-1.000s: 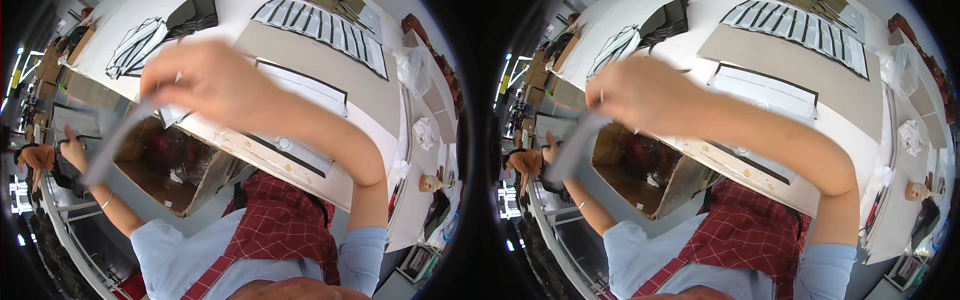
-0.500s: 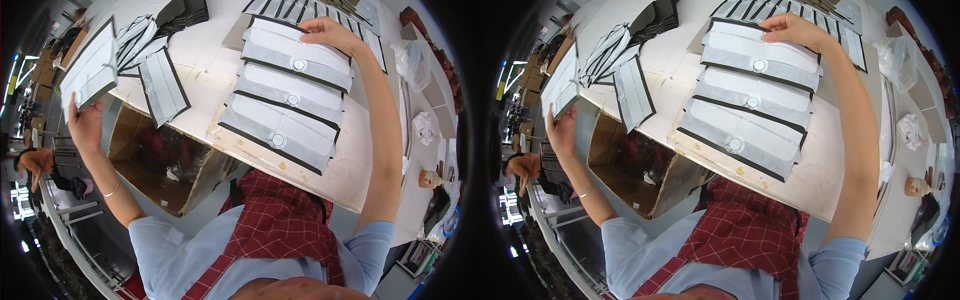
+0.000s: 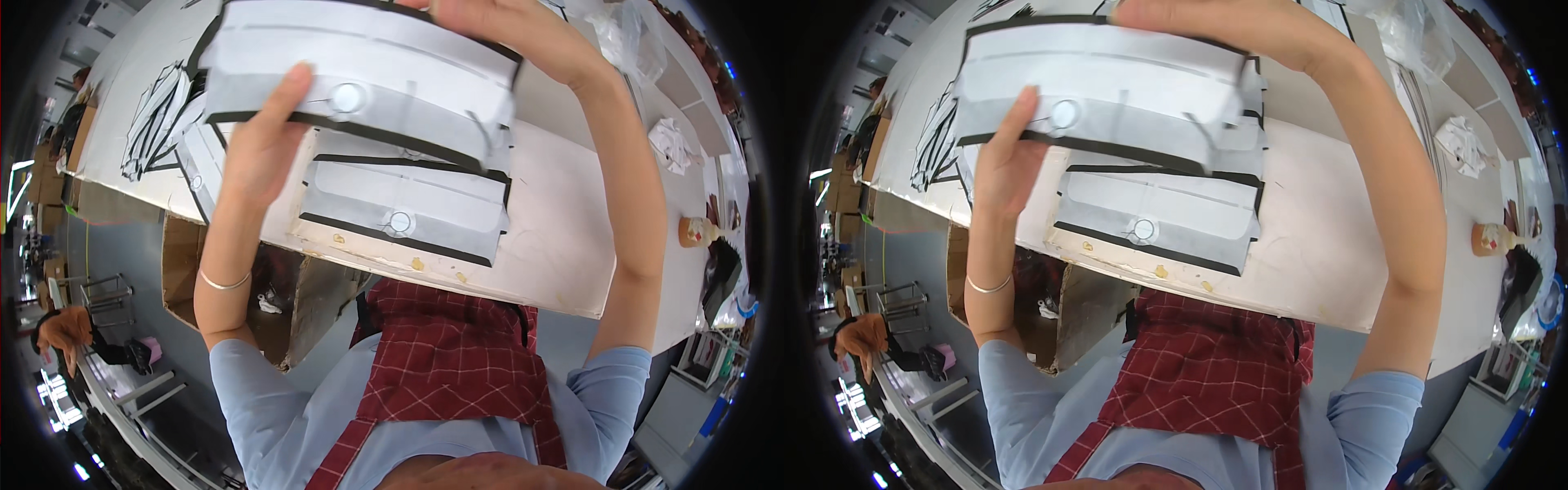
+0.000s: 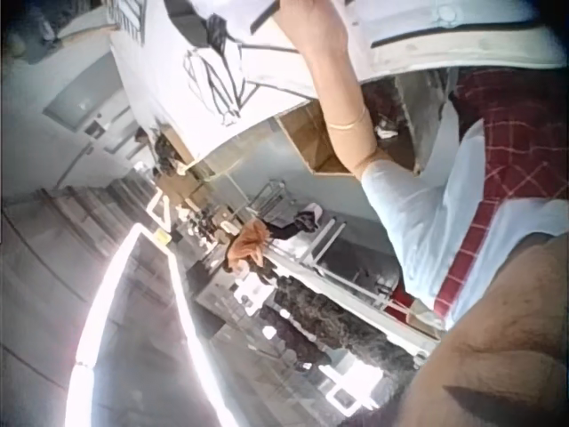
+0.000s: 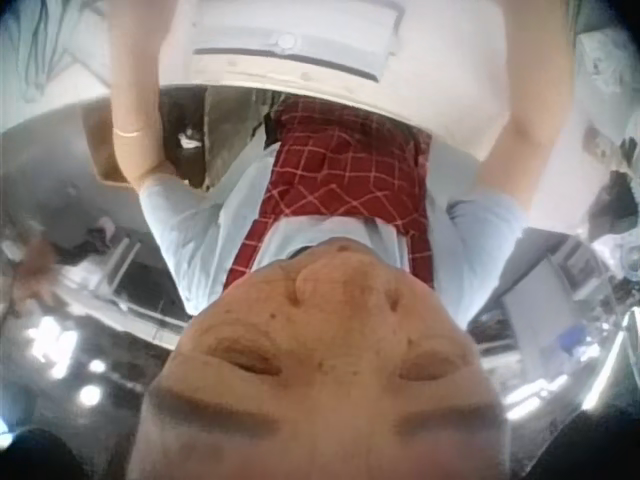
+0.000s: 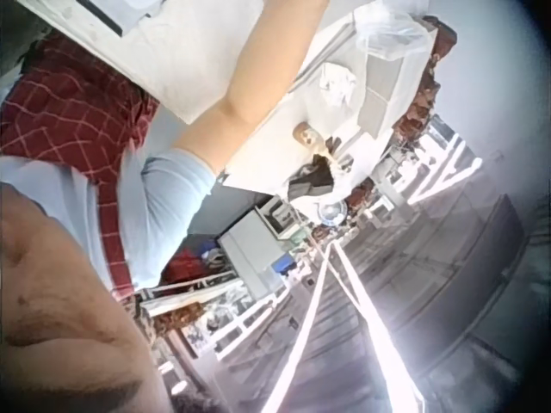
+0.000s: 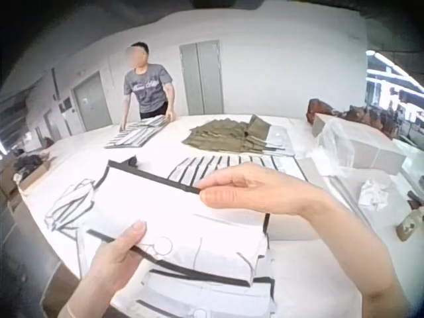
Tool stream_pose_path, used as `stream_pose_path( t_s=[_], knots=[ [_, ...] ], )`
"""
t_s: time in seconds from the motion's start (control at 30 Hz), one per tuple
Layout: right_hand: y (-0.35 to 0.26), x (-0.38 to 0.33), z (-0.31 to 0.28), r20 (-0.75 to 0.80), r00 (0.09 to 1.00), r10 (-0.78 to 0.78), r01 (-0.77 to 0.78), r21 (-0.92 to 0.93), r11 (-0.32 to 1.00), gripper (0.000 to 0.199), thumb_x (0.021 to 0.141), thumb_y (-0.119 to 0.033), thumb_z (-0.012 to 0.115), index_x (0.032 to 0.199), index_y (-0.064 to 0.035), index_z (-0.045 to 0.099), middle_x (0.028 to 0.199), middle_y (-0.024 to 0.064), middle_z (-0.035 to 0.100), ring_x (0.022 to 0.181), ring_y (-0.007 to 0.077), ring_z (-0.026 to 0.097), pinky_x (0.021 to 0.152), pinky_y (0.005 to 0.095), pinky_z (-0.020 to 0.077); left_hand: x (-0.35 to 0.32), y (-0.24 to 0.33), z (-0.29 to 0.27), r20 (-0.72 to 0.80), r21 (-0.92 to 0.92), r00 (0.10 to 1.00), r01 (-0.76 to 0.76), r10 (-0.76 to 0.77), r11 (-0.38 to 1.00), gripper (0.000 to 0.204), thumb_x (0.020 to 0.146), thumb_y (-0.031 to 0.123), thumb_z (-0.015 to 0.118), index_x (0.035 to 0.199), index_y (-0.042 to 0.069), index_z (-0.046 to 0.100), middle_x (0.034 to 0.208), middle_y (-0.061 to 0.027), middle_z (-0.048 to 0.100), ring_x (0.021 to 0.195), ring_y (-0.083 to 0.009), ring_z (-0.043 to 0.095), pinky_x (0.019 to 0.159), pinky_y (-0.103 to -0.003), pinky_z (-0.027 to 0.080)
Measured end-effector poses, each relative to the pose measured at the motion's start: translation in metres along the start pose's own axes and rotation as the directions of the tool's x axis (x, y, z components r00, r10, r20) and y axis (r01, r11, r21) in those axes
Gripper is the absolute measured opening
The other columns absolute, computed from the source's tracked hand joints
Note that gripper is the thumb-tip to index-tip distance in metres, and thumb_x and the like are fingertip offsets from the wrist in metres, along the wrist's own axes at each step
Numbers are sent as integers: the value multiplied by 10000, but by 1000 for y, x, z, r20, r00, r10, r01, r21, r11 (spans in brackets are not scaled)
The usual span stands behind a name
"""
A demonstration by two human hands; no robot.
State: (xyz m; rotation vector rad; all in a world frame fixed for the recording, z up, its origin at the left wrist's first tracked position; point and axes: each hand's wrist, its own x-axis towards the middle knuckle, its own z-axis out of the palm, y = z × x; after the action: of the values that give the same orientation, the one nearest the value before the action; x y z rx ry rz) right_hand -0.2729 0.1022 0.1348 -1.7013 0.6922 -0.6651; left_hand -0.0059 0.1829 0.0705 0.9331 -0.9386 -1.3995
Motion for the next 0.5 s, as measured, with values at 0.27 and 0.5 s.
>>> stream_pose_path(
  t_s=[0.27,0.5],
  knots=[
    [3,-72,-21,-303,945,125,-147,-50,988,208,856,-86,733,1036,-1,673,890,6,692,754,33,596,663,188,480,4,-28,72,491,300,825,142,-281,943,491,969,323,584,1321,1,463,1168,-110,637,1062,-216,646,706,-304,523],
    [18,-92,1,-503,856,119,-94,75,993,184,865,-62,716,1026,10,665,875,27,700,727,38,607,630,188,481,-14,-55,116,641,371,628,248,-441,895,491,941,336,627,1270,-1,489,1103,-141,664,972,-214,683,503,-217,444]
  ],
)
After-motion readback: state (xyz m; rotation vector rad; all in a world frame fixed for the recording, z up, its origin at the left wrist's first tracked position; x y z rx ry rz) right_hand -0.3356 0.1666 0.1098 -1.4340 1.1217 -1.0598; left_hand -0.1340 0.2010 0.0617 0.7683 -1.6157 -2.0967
